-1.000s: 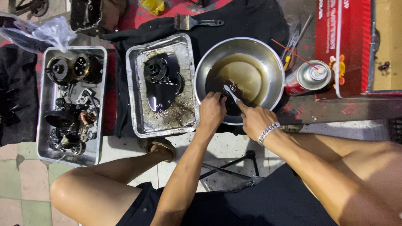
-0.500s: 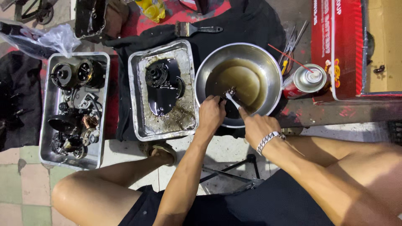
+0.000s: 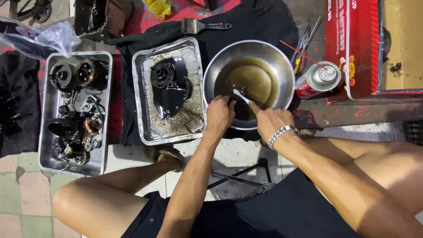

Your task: The person scrubs a small mechanical part with a toothbrush, dipping it into a bowl of liquid and then scrubbing it in a metal tray. The person handles the part with both hands, rotating it to clean different surfaces.

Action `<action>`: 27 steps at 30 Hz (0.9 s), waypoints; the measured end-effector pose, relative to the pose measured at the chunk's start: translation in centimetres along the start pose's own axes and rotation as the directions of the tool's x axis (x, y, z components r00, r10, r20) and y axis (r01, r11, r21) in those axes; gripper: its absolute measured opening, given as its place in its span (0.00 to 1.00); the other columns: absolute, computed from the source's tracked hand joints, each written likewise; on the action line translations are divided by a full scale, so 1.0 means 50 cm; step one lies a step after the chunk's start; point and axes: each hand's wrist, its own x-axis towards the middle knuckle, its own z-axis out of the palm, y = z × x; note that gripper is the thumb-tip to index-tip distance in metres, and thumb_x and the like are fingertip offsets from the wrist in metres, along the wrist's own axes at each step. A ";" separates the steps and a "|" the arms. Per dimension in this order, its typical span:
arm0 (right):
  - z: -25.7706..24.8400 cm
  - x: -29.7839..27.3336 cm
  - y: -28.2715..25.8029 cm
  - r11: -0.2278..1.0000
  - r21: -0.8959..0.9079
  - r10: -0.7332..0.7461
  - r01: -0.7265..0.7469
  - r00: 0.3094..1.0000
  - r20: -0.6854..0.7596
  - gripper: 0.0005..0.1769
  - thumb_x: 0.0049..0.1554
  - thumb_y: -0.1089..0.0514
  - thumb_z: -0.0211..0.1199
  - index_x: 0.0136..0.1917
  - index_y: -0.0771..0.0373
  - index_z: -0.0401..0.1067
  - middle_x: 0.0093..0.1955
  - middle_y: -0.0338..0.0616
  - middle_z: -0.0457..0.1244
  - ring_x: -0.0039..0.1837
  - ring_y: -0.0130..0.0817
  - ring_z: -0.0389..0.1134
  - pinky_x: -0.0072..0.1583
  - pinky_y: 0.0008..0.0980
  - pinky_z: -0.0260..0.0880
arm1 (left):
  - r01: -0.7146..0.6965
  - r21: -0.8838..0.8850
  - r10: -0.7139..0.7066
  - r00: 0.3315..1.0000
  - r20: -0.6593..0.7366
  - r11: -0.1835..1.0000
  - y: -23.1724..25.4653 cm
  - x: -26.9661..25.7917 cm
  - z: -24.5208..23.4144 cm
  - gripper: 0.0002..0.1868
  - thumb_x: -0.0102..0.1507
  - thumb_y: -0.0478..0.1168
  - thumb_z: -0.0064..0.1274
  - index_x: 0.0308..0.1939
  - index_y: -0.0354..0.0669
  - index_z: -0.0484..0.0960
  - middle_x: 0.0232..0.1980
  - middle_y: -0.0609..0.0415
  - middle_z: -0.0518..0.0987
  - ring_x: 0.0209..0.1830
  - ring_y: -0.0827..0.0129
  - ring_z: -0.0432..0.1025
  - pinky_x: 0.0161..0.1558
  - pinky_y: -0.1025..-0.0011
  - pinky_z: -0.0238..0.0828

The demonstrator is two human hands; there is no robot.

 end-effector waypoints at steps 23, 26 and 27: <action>-0.027 0.003 -0.011 0.909 0.415 -0.001 -0.040 0.995 0.098 0.31 0.56 0.56 0.58 0.73 0.48 0.66 0.49 0.63 0.69 0.52 0.58 0.72 0.56 0.50 0.72 | 0.006 -0.021 -0.006 1.000 -0.002 1.000 0.000 -0.002 -0.008 0.10 0.63 0.40 0.56 0.34 0.35 0.81 0.37 0.38 0.79 0.37 0.39 0.75 0.40 0.49 0.73; -0.001 0.012 0.005 0.903 0.421 0.043 -0.085 0.993 0.108 0.28 0.58 0.55 0.58 0.72 0.49 0.67 0.49 0.65 0.68 0.53 0.60 0.71 0.55 0.53 0.71 | 0.045 -0.005 -0.044 0.998 0.036 0.999 -0.031 -0.015 0.036 0.10 0.63 0.40 0.57 0.34 0.35 0.82 0.37 0.38 0.80 0.36 0.40 0.76 0.39 0.48 0.73; 0.017 0.010 0.018 0.912 0.401 0.040 -0.085 0.992 0.119 0.28 0.58 0.55 0.57 0.72 0.51 0.67 0.49 0.65 0.68 0.53 0.61 0.71 0.55 0.53 0.71 | 0.072 0.001 -0.072 0.996 0.050 0.997 -0.053 -0.017 0.055 0.10 0.62 0.40 0.57 0.34 0.35 0.82 0.38 0.38 0.80 0.36 0.40 0.76 0.38 0.48 0.73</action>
